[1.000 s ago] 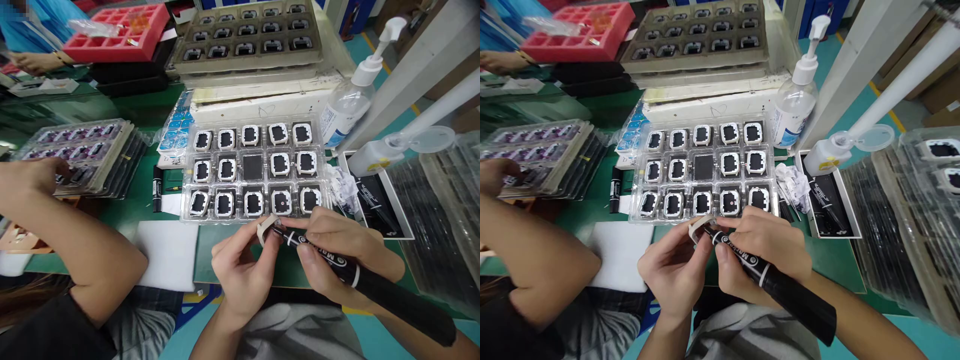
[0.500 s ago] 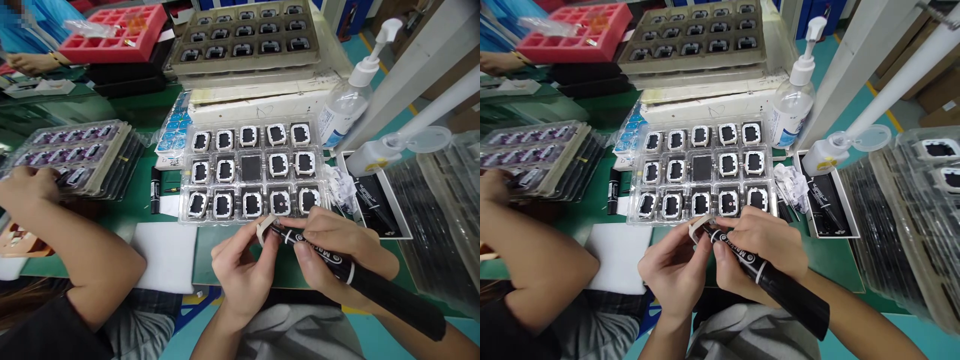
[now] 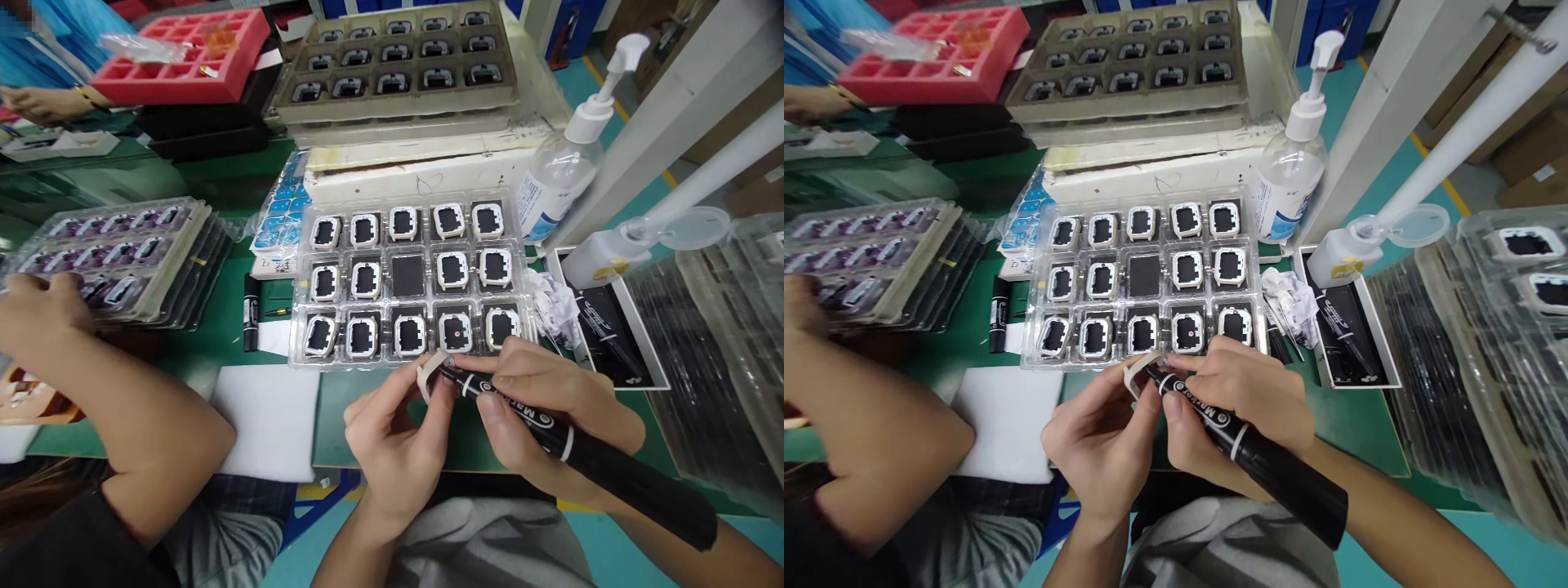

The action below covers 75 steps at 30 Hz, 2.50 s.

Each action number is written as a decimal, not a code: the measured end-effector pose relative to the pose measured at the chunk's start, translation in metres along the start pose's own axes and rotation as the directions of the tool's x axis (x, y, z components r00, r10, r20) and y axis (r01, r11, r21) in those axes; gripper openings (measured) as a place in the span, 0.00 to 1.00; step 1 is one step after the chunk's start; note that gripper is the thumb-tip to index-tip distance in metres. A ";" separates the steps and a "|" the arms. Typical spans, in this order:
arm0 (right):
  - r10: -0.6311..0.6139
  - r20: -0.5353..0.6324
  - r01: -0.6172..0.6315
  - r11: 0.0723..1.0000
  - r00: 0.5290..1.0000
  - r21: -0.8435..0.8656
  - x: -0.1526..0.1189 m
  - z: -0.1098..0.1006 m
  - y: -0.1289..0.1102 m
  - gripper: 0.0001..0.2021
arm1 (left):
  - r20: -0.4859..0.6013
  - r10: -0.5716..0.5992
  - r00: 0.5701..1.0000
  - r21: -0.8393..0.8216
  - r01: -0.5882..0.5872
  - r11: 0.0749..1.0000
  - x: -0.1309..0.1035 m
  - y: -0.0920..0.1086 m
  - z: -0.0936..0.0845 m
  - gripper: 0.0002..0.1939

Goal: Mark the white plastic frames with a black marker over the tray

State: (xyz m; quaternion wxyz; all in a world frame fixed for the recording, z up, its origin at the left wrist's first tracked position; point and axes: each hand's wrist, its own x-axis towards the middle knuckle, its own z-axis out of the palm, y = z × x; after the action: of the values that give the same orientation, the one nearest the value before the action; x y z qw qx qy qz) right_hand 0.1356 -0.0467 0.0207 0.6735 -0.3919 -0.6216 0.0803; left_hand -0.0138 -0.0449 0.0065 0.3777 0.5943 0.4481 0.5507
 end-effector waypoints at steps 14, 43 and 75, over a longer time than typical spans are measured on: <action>0.063 0.273 -0.056 0.998 0.960 -0.034 0.012 -0.022 -0.009 0.18 | 0.001 0.079 0.997 0.123 -0.078 0.989 0.000 -0.005 -0.003 0.15; 0.175 0.212 -0.201 0.974 0.961 0.104 0.008 -0.021 -0.012 0.12 | 0.029 0.090 0.996 0.064 -0.091 0.994 0.005 0.000 -0.006 0.17; 0.251 0.147 -0.252 0.968 0.957 -0.011 0.011 -0.034 -0.004 0.10 | 0.246 -0.482 0.841 -0.414 0.541 0.732 0.032 0.028 -0.008 0.11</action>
State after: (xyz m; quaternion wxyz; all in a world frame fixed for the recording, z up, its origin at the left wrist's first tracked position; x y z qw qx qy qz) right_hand 0.1672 -0.0576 0.0340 0.6116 -0.4580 -0.6144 0.1966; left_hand -0.0191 -0.0235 0.0439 0.6729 0.3711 0.4243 0.4791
